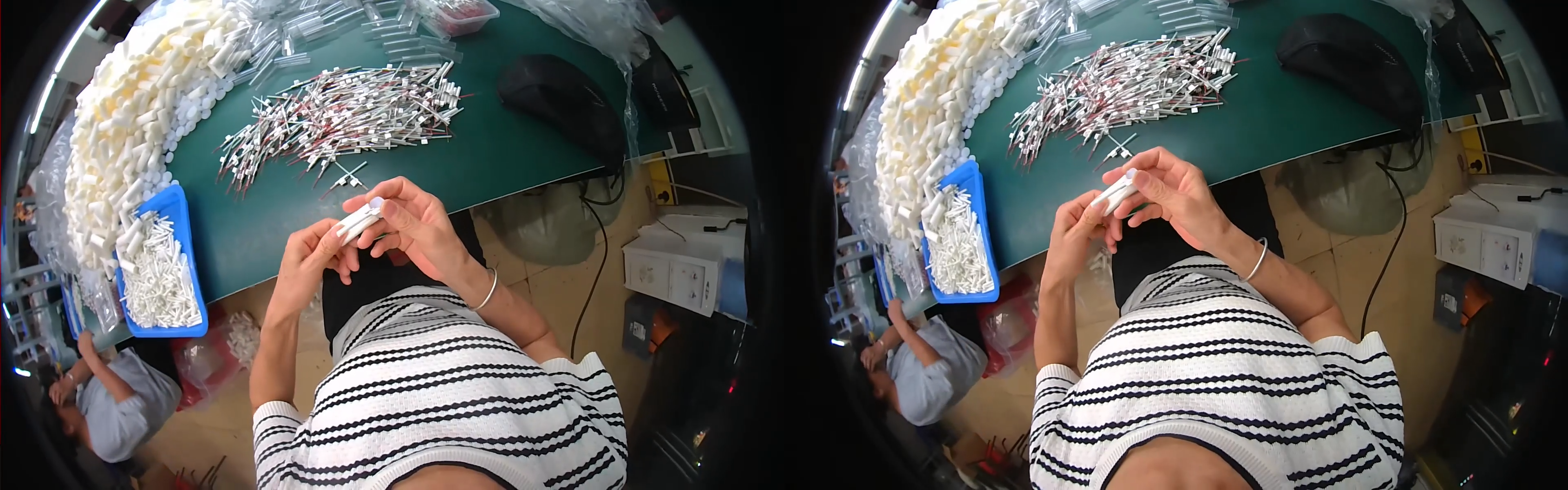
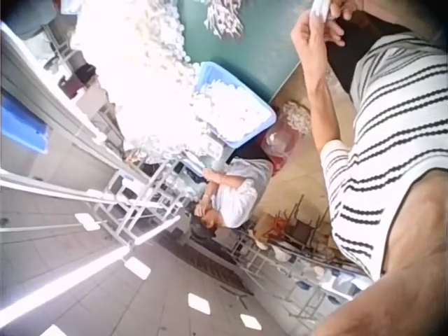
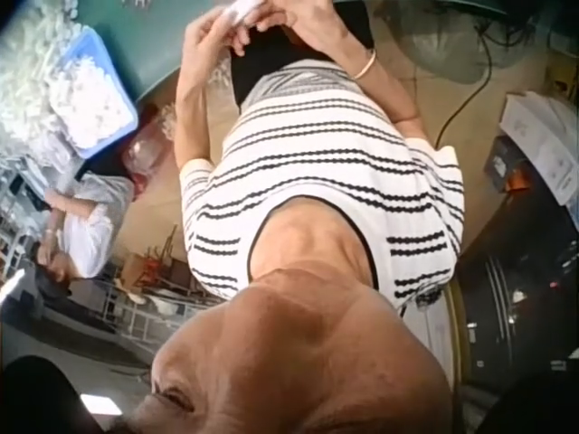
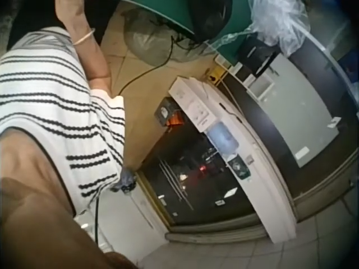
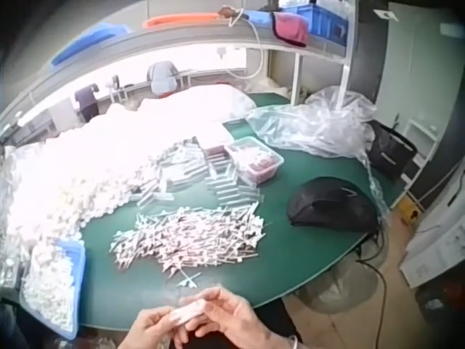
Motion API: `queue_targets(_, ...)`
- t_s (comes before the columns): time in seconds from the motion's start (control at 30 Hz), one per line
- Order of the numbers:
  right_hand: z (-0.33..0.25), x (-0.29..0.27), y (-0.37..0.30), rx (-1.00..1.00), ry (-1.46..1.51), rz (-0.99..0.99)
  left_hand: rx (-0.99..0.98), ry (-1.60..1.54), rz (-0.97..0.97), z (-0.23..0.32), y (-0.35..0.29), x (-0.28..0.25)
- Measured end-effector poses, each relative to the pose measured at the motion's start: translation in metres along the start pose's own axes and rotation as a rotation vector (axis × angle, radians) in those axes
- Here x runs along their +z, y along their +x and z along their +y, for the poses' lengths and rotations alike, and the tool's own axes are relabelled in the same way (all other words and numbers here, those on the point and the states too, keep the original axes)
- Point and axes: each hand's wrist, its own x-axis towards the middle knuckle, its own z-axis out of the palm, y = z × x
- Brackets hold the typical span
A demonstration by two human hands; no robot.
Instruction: The person assembles small plastic caps onto wired electronic components by hand at a factory workbench.
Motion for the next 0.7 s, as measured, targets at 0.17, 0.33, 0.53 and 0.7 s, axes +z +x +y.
queue_targets(0.17,0.003,-0.002,0.0,-0.038,-0.028,0.016,0.259,0.267,0.269,-0.004,-0.002,0.026)
queue_targets(0.33,0.002,-0.006,-0.002,-0.005,-0.003,0.013,0.553,0.827,0.37,-0.017,0.002,0.016)
queue_targets(0.53,0.004,-0.012,0.001,-0.082,-0.27,0.003,0.473,0.675,0.346,-0.005,-0.002,0.022)
queue_targets(0.7,0.008,-0.012,0.001,-0.062,-0.319,0.018,0.332,0.509,0.341,0.007,-0.012,0.02)
